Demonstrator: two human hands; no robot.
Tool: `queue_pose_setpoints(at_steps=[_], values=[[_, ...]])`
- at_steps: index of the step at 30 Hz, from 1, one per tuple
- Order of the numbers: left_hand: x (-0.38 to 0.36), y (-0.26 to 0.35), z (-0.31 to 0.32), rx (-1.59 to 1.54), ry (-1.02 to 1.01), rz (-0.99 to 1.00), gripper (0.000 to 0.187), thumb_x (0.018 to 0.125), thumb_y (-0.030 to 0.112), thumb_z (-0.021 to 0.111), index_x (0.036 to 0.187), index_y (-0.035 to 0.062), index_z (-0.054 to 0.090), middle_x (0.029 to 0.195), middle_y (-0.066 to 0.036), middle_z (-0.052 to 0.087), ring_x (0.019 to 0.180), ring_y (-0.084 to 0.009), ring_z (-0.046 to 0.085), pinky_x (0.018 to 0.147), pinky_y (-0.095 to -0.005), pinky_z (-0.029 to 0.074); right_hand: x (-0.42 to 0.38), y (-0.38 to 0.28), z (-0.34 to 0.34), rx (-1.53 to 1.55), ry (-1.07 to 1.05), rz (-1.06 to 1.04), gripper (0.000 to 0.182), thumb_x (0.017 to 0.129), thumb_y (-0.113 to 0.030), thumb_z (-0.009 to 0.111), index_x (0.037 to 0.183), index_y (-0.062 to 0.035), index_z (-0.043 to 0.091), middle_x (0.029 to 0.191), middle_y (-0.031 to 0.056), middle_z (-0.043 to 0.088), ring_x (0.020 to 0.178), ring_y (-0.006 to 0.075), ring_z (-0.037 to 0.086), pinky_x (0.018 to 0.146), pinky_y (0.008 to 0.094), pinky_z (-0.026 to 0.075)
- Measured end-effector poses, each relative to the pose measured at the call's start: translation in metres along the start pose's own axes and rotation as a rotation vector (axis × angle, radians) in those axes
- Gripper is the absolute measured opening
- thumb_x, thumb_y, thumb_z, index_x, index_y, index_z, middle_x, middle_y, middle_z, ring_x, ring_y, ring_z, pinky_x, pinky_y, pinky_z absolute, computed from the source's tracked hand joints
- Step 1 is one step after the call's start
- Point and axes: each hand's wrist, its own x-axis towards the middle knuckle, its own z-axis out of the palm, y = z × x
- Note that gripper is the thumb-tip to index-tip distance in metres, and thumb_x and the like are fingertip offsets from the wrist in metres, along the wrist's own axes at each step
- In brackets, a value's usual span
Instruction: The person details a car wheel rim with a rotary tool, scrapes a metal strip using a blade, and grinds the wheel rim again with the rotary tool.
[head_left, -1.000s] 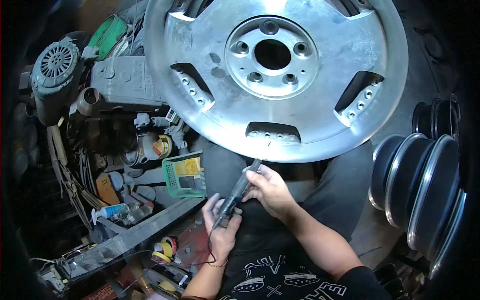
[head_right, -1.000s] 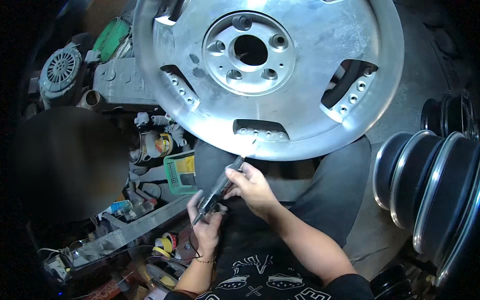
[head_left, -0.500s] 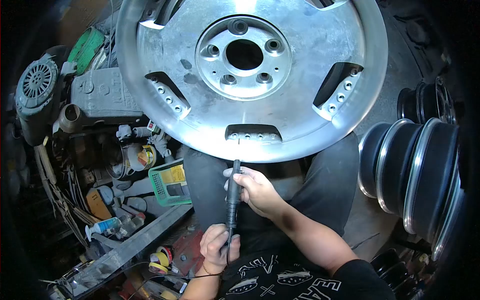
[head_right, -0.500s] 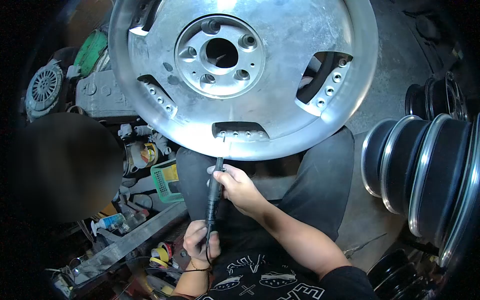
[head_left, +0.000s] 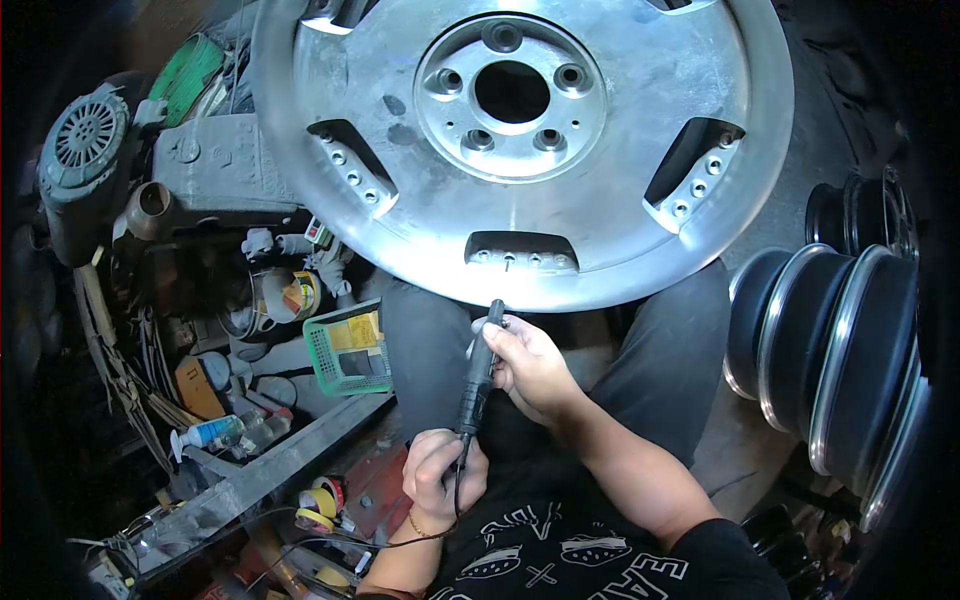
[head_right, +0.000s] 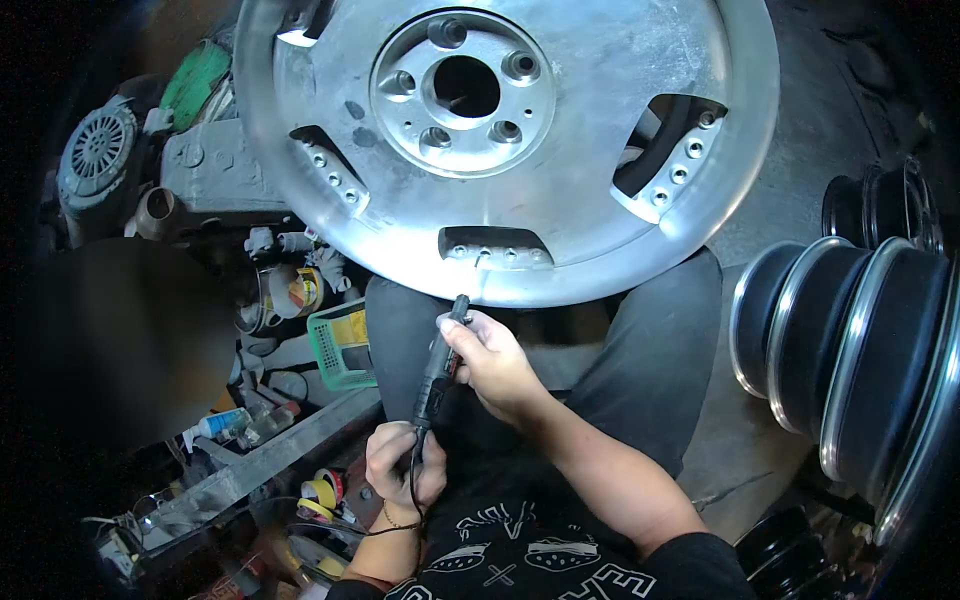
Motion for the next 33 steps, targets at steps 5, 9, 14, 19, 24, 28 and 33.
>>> queue_pose_setpoints(at_steps=[5,9,14,19,24,28,33], values=[[0.0,0.003,-0.009,0.063,-0.038,-0.015,0.044,0.074,-0.006,0.079,0.114,0.0001,0.061,0.085,-0.012,0.061,0.068,-0.0266,0.064,0.063,-0.0355,0.054,-0.003,0.001,-0.003,0.029,-0.051,0.031,0.028,0.1,-0.022,0.057,0.117,0.0006,0.054,0.093,0.0036,0.057,0.083,0.01,0.057,0.074,0.026,0.049],[-0.001,0.003,-0.014,0.056,-0.062,0.009,0.034,0.078,-0.006,0.075,0.109,0.0023,0.064,0.089,-0.012,0.062,0.075,-0.027,0.063,0.068,-0.0363,0.053,-0.007,-0.003,0.007,-0.012,-0.019,0.007,0.016,0.1,-0.025,0.057,0.098,-0.0087,0.056,0.085,-0.0026,0.057,0.074,0.0049,0.052,0.061,0.0239,0.045],[0.011,-0.004,-0.032,0.01,-0.223,0.08,0.044,0.064,-0.004,0.074,0.107,0.0029,0.069,0.093,-0.01,0.06,0.078,-0.0267,0.063,0.07,-0.0361,0.054,-0.009,-0.005,0.005,-0.003,-0.042,0.028,0.029,0.101,-0.023,0.055,0.118,0.0007,0.053,0.094,0.0045,0.06,0.077,0.0086,0.057,0.067,0.0229,0.049],[0.026,-0.011,-0.043,-0.058,-0.428,0.192,0.047,0.058,0.0,0.077,0.105,0.0022,0.071,0.097,-0.01,0.057,0.08,-0.0266,0.063,0.07,-0.0358,0.055,-0.008,-0.006,0.006,0.017,-0.077,0.056,0.03,0.101,-0.024,0.055,0.119,0.0011,0.053,0.094,0.0051,0.06,0.075,0.0089,0.058,0.066,0.0222,0.049],[0.008,-0.018,-0.018,-0.057,-0.196,0.148,0.068,0.064,0.009,0.09,0.122,0.0045,0.056,0.103,-0.011,0.054,0.082,-0.0263,0.06,0.071,-0.0361,0.053,-0.009,-0.007,0.007,0.085,-0.075,0.056,0.031,0.102,-0.024,0.055,0.119,0.0011,0.052,0.095,0.0061,0.061,0.078,0.0099,0.06,0.068,0.0239,0.05],[0.011,-0.024,-0.005,-0.015,-0.196,-0.092,0.09,0.063,0.027,0.094,0.134,0.0048,0.043,0.112,-0.017,0.051,0.092,-0.0311,0.056,0.077,-0.0395,0.051,-0.009,-0.002,0.0,0.078,-0.132,0.063,0.031,0.101,-0.023,0.056,0.12,0.0011,0.052,0.095,0.0067,0.062,0.079,0.0109,0.061,0.071,0.0256,0.052],[0.032,-0.042,0.02,-0.101,-0.222,-0.18,0.078,0.067,0.022,0.089,0.132,0.0033,0.051,0.113,-0.021,0.058,0.102,-0.0367,0.06,0.085,-0.0416,0.051,-0.01,-0.004,-0.001,0.001,-0.103,0.11,0.036,0.097,-0.028,0.064,0.117,0.0002,0.054,0.094,0.0055,0.063,0.081,0.0112,0.063,0.073,0.027,0.054]])
